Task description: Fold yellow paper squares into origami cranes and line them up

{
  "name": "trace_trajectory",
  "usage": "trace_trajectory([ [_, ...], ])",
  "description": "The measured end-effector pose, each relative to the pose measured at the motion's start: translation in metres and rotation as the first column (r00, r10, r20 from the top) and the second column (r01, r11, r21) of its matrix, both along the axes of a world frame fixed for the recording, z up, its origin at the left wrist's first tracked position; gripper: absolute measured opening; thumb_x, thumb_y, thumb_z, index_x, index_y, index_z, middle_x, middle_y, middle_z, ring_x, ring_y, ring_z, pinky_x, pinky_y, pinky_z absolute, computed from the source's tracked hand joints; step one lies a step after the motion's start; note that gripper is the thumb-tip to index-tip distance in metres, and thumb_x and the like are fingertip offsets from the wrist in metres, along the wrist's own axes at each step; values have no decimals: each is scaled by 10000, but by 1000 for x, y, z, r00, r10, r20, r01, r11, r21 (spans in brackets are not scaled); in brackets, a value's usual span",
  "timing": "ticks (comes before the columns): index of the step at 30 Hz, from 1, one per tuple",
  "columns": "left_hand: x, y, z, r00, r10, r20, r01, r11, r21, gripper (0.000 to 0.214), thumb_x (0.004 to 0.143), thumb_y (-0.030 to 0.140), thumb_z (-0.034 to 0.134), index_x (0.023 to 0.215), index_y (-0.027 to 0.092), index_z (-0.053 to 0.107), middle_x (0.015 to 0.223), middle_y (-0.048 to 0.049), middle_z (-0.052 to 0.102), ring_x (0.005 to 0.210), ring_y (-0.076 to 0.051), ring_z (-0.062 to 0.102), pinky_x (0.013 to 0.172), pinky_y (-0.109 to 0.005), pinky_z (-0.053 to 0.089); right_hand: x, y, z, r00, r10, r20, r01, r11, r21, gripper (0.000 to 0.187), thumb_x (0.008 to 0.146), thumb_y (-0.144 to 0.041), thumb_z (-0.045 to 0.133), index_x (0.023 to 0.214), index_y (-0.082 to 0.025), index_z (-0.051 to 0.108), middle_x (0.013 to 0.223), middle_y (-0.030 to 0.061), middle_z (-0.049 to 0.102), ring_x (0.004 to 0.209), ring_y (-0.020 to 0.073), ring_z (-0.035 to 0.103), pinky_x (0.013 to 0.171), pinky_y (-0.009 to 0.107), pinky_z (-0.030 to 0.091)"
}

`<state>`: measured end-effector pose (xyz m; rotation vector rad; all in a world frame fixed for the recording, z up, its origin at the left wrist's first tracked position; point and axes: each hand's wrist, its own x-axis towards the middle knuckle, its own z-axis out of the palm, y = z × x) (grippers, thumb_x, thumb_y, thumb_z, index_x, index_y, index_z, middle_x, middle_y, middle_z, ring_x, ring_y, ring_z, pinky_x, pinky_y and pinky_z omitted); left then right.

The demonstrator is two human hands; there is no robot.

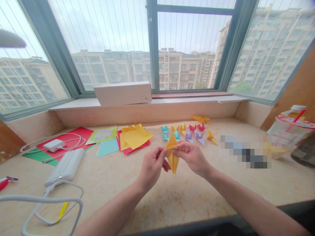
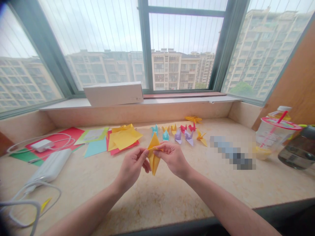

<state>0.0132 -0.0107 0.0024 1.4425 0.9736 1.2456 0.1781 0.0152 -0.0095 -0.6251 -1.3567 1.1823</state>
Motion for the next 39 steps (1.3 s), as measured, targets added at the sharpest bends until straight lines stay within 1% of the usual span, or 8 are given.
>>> trace_trajectory([
  [6, 1, -2, -1, 994, -101, 40, 102, 994, -24, 375, 843, 425, 662, 1057, 132, 566, 699, -8, 658, 489, -139, 647, 454, -235, 524, 3, 3, -4, 997, -58, 45, 56, 997, 55, 113, 744, -305, 793, 813, -227, 749, 913, 16, 668, 853, 166, 654, 792, 307, 527],
  [10, 1, 0, -2, 999, -49, -7, 49, 999, -17, 312, 821, 392, 693, 943, 122, 595, 725, -20, 657, 479, -113, 620, 436, -206, 482, 5, 0, -1, 987, -56, 148, 43, 995, 88, 145, 827, -344, 716, 892, -221, 755, 897, 32, 693, 870, 176, 655, 816, 318, 520],
  [14, 0, 1, 1, 998, 57, 12, -57, 998, -12, 293, 802, 389, 708, 835, 126, 582, 672, -14, 649, 452, -101, 589, 424, -197, 454, 4, -2, 0, 991, 26, 128, -27, 1000, 6, 260, 831, -325, 715, 1076, -241, 697, 988, 38, 741, 959, 194, 678, 878, 345, 524],
  [19, 1, -1, 4, 997, 71, 36, -69, 997, -42, 323, 768, 403, 739, 797, 135, 563, 627, -2, 641, 444, -110, 593, 432, -207, 474, 1, 1, -6, 984, -52, 168, 54, 999, -6, 256, 790, -328, 745, 1010, -212, 686, 949, 48, 756, 871, 192, 697, 826, 343, 542],
  [25, 3, -3, 1, 987, -104, 122, 122, 982, -145, 372, 841, 505, 636, 861, 139, 571, 578, -16, 650, 497, -150, 649, 495, -239, 522, 2, 4, -4, 969, -211, 127, 212, 977, 7, 290, 748, -367, 771, 959, -195, 672, 879, 49, 746, 819, 193, 696, 779, 336, 555],
  [29, 5, -7, -1, 958, -255, 131, 277, 939, -202, 389, 834, 477, 656, 959, 110, 641, 923, -124, 728, 605, -168, 703, 588, -291, 565, 3, 3, 1, 968, -238, 83, 238, 971, 1, 302, 744, -387, 770, 950, -192, 664, 867, 48, 745, 798, 189, 696, 759, 333, 562],
  [32, 5, -7, -2, 951, -277, 134, 303, 923, -239, 374, 828, 458, 673, 953, 105, 665, 996, -144, 726, 648, -175, 716, 622, -293, 561, 2, 2, 0, 964, -256, 72, 256, 967, 7, 299, 754, -379, 765, 963, -195, 656, 830, 36, 729, 769, 180, 682, 726, 321, 558],
  [39, 0, -3, -5, 917, -348, 194, 394, 867, -304, 356, 819, 442, 704, 944, 111, 663, 949, -136, 739, 657, -165, 714, 626, -262, 545, 2, 1, -4, 951, -271, 147, 261, 962, 79, 301, 817, -332, 710, 1081, -213, 626, 816, 28, 691, 740, 174, 648, 715, 322, 528],
])
